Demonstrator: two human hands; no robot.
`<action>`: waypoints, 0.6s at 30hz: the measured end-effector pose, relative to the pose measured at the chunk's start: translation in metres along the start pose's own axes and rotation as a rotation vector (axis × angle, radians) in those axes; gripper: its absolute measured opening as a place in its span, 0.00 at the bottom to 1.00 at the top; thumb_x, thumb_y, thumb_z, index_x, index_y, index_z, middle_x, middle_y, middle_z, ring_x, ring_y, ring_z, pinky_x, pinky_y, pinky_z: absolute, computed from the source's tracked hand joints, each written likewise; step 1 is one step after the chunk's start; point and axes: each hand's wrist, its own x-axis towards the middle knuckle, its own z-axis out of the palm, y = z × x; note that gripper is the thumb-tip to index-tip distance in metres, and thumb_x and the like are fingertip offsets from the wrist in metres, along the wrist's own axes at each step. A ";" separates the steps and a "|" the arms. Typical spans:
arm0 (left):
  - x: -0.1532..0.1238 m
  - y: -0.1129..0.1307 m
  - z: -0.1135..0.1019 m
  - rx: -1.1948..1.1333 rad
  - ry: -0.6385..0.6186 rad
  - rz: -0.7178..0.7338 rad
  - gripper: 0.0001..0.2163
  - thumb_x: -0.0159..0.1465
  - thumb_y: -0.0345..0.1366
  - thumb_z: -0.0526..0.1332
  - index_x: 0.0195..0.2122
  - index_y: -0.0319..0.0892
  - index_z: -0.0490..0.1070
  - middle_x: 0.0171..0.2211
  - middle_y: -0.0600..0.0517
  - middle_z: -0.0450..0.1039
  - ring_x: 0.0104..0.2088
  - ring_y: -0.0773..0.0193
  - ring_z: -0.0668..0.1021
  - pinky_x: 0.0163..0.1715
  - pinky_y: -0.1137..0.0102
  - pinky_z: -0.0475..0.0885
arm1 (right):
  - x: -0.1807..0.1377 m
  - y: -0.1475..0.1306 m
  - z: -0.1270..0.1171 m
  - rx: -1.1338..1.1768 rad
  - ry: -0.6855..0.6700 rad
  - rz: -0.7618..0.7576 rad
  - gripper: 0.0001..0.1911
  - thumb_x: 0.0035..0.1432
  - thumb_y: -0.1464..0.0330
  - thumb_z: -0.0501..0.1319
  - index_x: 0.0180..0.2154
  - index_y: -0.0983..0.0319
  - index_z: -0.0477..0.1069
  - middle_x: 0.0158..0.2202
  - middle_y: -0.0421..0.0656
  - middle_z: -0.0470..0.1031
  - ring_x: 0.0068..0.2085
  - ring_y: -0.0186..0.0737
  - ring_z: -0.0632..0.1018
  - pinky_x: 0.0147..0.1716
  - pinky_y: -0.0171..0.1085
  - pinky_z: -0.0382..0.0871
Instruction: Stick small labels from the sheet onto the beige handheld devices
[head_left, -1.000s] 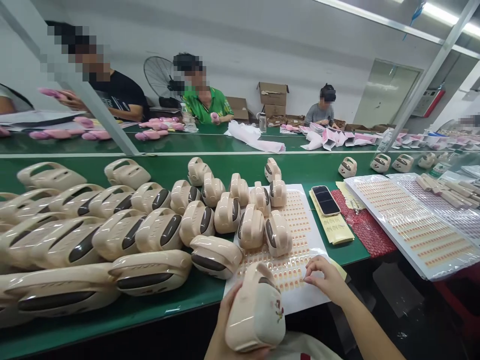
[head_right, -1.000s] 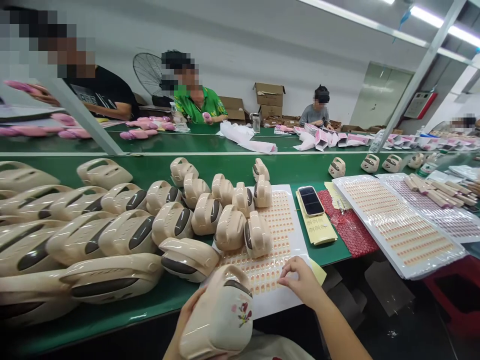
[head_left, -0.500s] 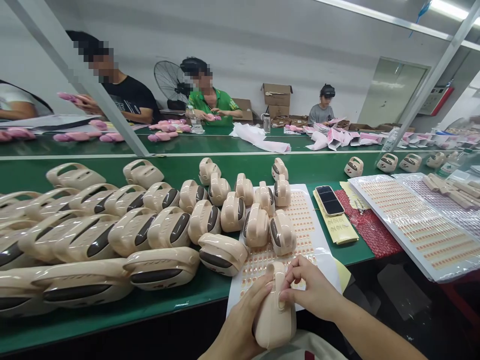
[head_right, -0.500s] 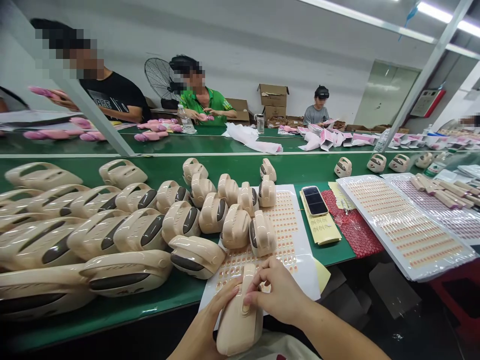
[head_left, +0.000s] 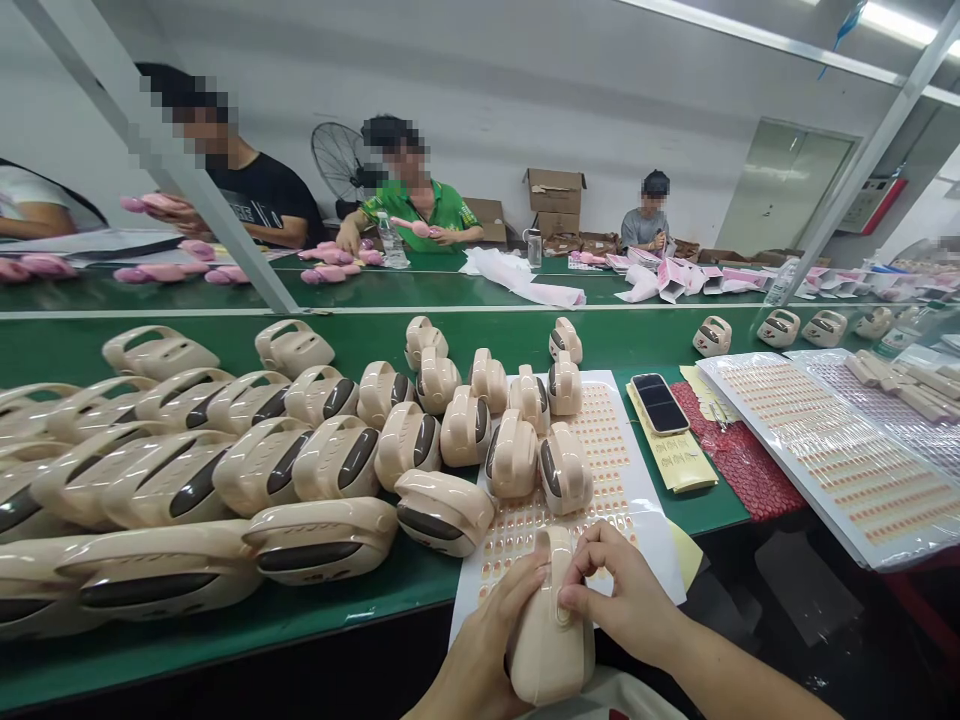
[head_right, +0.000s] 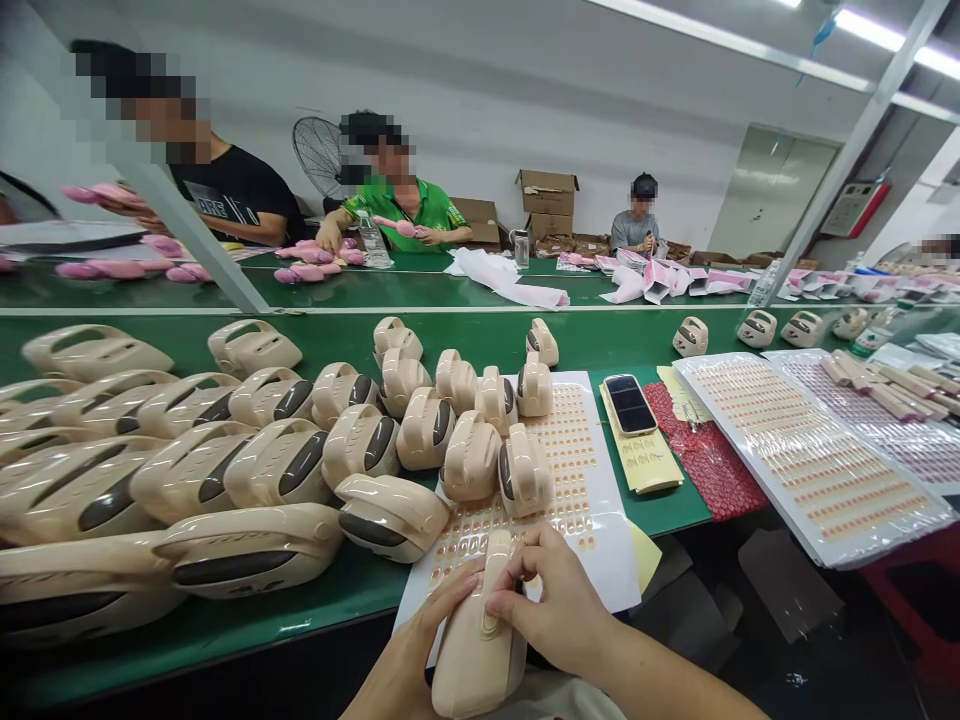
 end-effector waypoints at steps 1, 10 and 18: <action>0.001 0.003 0.002 -0.056 0.058 -0.055 0.41 0.38 0.32 0.72 0.55 0.52 0.61 0.54 0.42 0.67 0.50 0.42 0.71 0.47 0.52 0.67 | 0.000 0.001 0.001 -0.004 0.007 -0.013 0.07 0.44 0.77 0.63 0.21 0.61 0.67 0.31 0.39 0.63 0.35 0.37 0.69 0.38 0.38 0.66; -0.003 -0.005 0.007 -0.150 0.113 -0.124 0.44 0.34 0.28 0.72 0.55 0.53 0.62 0.53 0.43 0.68 0.49 0.37 0.71 0.46 0.48 0.67 | -0.012 0.019 0.001 -0.214 0.043 -0.366 0.07 0.52 0.73 0.59 0.35 0.58 0.69 0.36 0.43 0.65 0.39 0.40 0.70 0.40 0.39 0.67; 0.014 0.014 0.000 -0.182 0.035 -0.046 0.40 0.39 0.31 0.71 0.55 0.55 0.61 0.55 0.44 0.66 0.51 0.41 0.70 0.49 0.51 0.65 | 0.004 0.019 -0.010 -0.042 -0.085 -0.315 0.31 0.50 0.59 0.61 0.54 0.57 0.56 0.50 0.47 0.61 0.53 0.45 0.64 0.53 0.44 0.57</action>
